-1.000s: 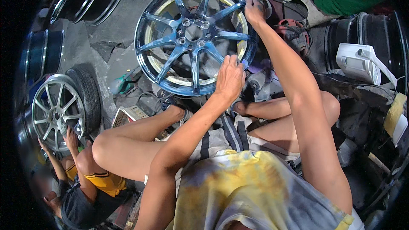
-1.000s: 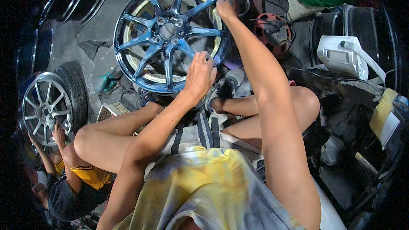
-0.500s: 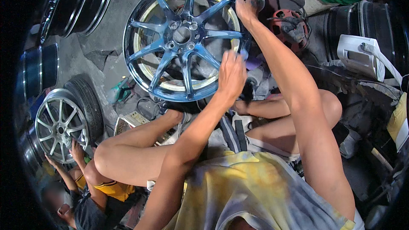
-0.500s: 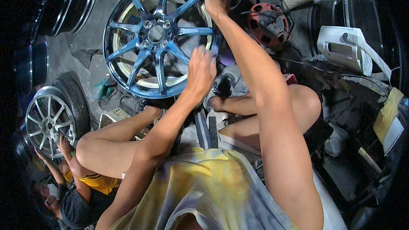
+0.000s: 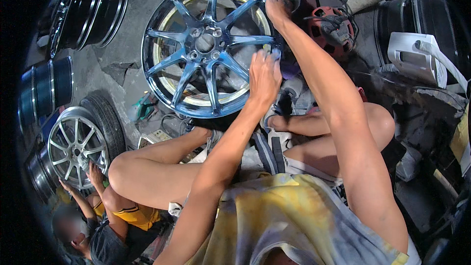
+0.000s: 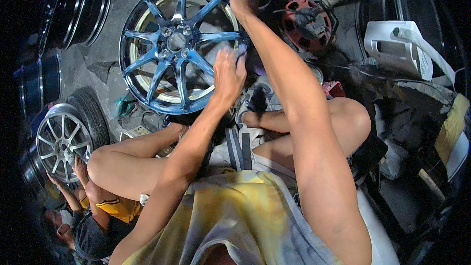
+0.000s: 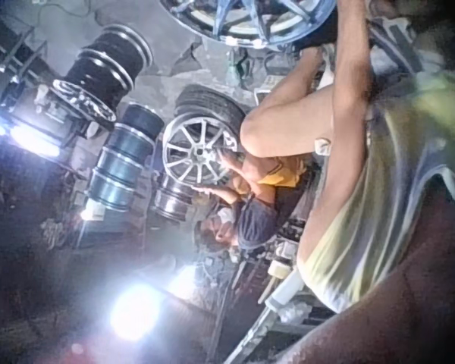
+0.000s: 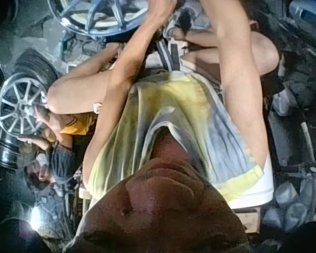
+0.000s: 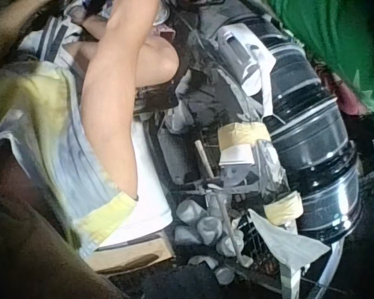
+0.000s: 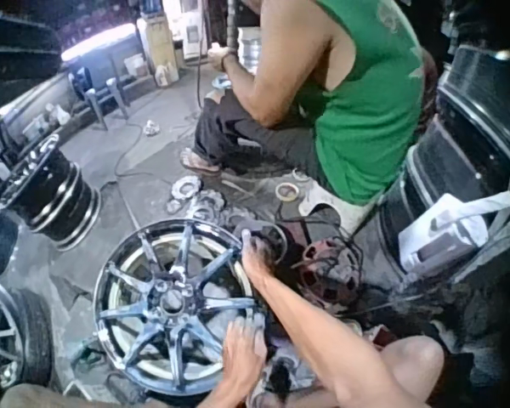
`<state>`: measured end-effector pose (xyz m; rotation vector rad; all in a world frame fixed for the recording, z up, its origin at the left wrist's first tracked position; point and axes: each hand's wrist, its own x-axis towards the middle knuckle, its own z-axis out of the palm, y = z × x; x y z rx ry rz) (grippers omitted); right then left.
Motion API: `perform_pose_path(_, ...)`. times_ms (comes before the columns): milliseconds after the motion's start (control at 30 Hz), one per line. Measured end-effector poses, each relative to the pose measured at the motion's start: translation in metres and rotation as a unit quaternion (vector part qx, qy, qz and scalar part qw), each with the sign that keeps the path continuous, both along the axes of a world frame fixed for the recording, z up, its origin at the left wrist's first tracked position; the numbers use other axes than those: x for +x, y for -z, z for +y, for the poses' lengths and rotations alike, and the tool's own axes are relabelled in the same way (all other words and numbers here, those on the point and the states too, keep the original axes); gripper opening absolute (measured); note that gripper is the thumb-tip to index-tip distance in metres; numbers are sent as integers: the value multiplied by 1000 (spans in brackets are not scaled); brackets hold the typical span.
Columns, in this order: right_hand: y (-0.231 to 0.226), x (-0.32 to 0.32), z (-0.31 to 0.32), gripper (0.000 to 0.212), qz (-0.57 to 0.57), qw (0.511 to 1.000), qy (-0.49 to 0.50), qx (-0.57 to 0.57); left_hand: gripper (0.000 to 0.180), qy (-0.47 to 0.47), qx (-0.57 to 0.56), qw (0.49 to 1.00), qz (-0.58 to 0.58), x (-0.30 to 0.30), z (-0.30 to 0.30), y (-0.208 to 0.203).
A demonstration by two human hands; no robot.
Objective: The person sits on the floor and uses a purple abrasive pad to polish the surface of a blue car wheel rim. They systematically rub the spokes and outer rim, occasionally rotating the rim to access different areas.
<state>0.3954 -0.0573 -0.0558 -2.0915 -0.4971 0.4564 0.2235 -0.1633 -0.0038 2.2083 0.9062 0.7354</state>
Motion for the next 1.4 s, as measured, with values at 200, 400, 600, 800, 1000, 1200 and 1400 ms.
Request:
perform_pose_path(200, 6, 9, 1, 73, 15, 998, -43, -33, 17, -1, -62, 997, 34, -26, -15, -7)
perform_pose_path(400, 27, 7, 6, 69, -41, 999, -9, -4, 21, 15, 2, 1000, 16, -7, -1, 3)
perform_pose_path(600, 17, 4, 4, 66, -51, 998, -29, 9, 21, 39, -32, 998, 48, -19, -3, -5)
perform_pose_path(800, 36, 11, 6, 62, -84, 996, 0, 0, 21, 47, -29, 998, 29, -16, -4, -5)
perform_pose_path(1000, 22, -1, 9, 61, -53, 999, -2, 10, 18, -1, 43, 999, 23, 13, 10, 3)
perform_pose_path(1200, -11, 3, -4, 60, 2, 998, -58, -1, 20, 8, -5, 1000, 19, -10, -4, 1)
perform_pose_path(1400, 0, 2, -4, 61, 25, 999, -47, 9, 23, 30, -25, 998, 47, -16, 0, 1)
